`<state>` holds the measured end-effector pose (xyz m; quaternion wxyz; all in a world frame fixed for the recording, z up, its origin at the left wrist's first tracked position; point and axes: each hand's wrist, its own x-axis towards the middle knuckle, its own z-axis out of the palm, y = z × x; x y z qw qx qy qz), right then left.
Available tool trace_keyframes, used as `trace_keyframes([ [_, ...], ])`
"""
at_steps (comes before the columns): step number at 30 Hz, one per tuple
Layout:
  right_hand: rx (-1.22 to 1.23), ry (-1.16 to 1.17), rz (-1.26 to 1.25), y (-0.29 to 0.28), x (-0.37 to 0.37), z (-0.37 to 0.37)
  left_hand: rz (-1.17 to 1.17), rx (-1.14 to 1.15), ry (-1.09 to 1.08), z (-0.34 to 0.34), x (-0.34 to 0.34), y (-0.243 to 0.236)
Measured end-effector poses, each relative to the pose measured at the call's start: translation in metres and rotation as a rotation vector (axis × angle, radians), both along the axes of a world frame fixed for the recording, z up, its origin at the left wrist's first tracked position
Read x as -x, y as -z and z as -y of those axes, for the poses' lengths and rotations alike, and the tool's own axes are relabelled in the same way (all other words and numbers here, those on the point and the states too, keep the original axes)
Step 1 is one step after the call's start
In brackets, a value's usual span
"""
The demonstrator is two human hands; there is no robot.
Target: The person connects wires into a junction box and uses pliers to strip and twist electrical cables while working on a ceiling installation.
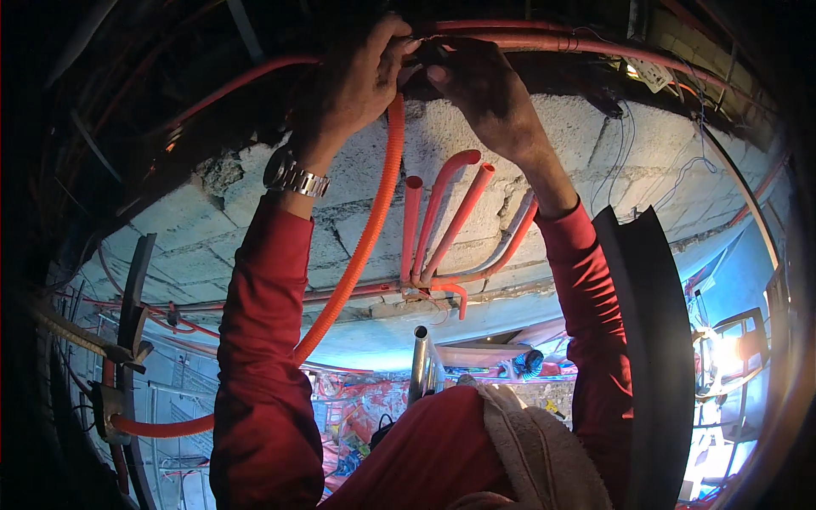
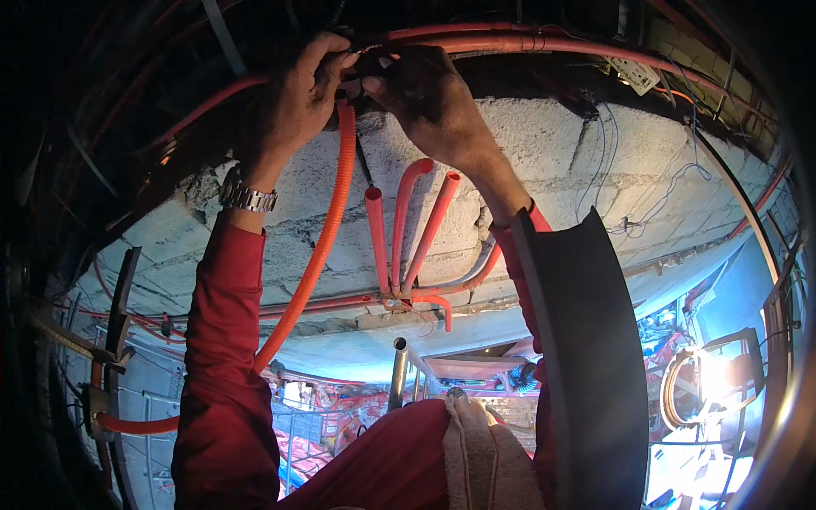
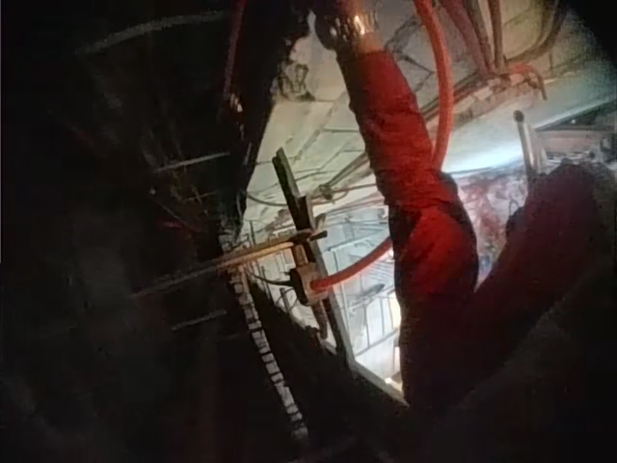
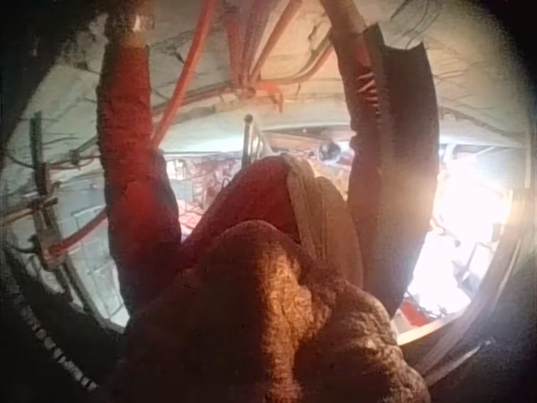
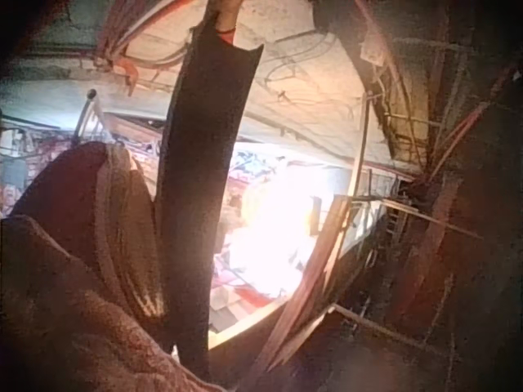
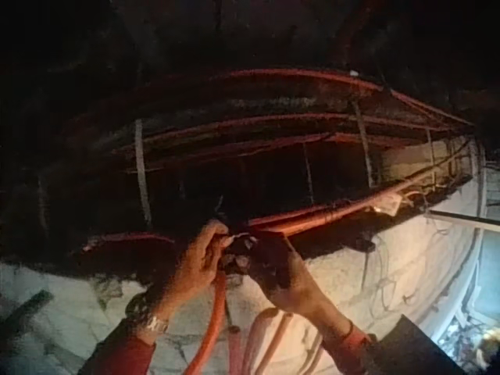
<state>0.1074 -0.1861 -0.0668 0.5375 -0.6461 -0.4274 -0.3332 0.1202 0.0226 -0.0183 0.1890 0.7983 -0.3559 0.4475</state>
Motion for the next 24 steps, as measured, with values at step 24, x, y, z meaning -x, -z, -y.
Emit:
trace_keyframes([
  [24,0.001,-0.641,-0.382,-0.041,0.022,0.021,0.065,-0.263,0.077,-0.011,0.013,-0.013],
])
